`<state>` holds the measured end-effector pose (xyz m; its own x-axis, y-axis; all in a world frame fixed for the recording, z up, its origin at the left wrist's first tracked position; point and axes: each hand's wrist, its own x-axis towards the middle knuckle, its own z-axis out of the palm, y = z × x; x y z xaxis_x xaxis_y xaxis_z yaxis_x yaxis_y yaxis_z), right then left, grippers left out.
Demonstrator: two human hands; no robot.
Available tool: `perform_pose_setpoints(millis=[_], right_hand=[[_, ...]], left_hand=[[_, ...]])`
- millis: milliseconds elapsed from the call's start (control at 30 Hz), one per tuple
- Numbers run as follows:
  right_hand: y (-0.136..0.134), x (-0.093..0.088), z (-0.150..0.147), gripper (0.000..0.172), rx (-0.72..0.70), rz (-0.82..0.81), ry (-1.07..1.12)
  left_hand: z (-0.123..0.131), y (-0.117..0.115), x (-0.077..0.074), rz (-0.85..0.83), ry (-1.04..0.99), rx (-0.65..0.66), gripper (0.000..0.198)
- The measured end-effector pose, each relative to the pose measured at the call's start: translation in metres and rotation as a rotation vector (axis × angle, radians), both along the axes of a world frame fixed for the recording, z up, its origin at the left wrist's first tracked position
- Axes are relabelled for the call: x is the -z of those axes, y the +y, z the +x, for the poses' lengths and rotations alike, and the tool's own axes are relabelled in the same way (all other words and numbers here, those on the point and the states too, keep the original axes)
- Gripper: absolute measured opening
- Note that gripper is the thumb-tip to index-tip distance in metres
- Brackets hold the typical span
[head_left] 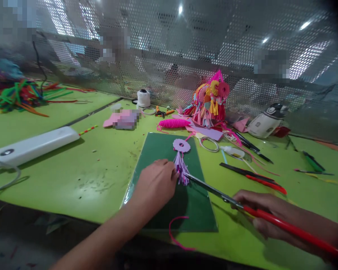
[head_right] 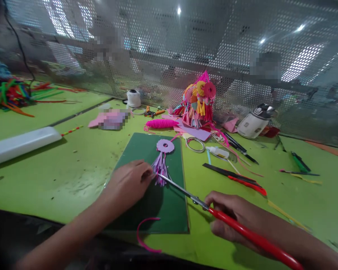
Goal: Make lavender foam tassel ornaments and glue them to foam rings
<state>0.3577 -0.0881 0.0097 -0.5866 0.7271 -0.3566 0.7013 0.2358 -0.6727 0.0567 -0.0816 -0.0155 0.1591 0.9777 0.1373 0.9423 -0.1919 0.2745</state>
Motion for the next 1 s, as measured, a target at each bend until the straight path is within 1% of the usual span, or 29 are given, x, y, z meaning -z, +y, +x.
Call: perform_pose_setpoints(millis=[100, 167, 267, 400, 500, 667, 733, 833, 1000], right_hand=[[0.003, 0.005, -0.009, 0.054, 0.009, -0.141, 0.033], [0.004, 0.009, -0.007, 0.057, 0.030, -0.176, 0.060], [0.004, 0.016, 0.000, 0.058, 0.050, -0.169, 0.064], [0.005, 0.019, 0.003, 0.052, 0.023, -0.132, 0.047], [0.009, 0.011, -0.007, 0.045, -0.023, -0.098, 0.006], [0.023, -0.016, -0.033, 0.038, -0.026, -0.044, -0.051], [0.029, -0.023, -0.041, 0.038, -0.024, -0.040, -0.039], [0.034, -0.025, -0.046, 0.039, -0.017, -0.133, -0.042], [0.031, -0.013, -0.041, 0.037, -0.036, -0.239, -0.089]], left_hand=[[0.011, 0.017, 0.004, -0.009, 0.109, 0.006, 0.019], [0.014, 0.023, 0.007, 0.014, 0.140, 0.030, 0.017], [0.013, 0.026, 0.013, 0.031, 0.114, 0.028, 0.016], [0.002, 0.027, 0.014, -0.050, -0.006, 0.009, 0.018], [-0.007, 0.029, 0.011, -0.114, -0.055, -0.023, 0.022], [-0.009, 0.029, 0.007, -0.161, -0.116, -0.032, 0.021], [-0.009, 0.029, 0.008, -0.171, -0.154, -0.033, 0.020], [-0.011, 0.028, 0.011, -0.149, -0.177, -0.027, 0.020], [-0.015, 0.030, 0.015, -0.119, -0.260, -0.031, 0.024]])
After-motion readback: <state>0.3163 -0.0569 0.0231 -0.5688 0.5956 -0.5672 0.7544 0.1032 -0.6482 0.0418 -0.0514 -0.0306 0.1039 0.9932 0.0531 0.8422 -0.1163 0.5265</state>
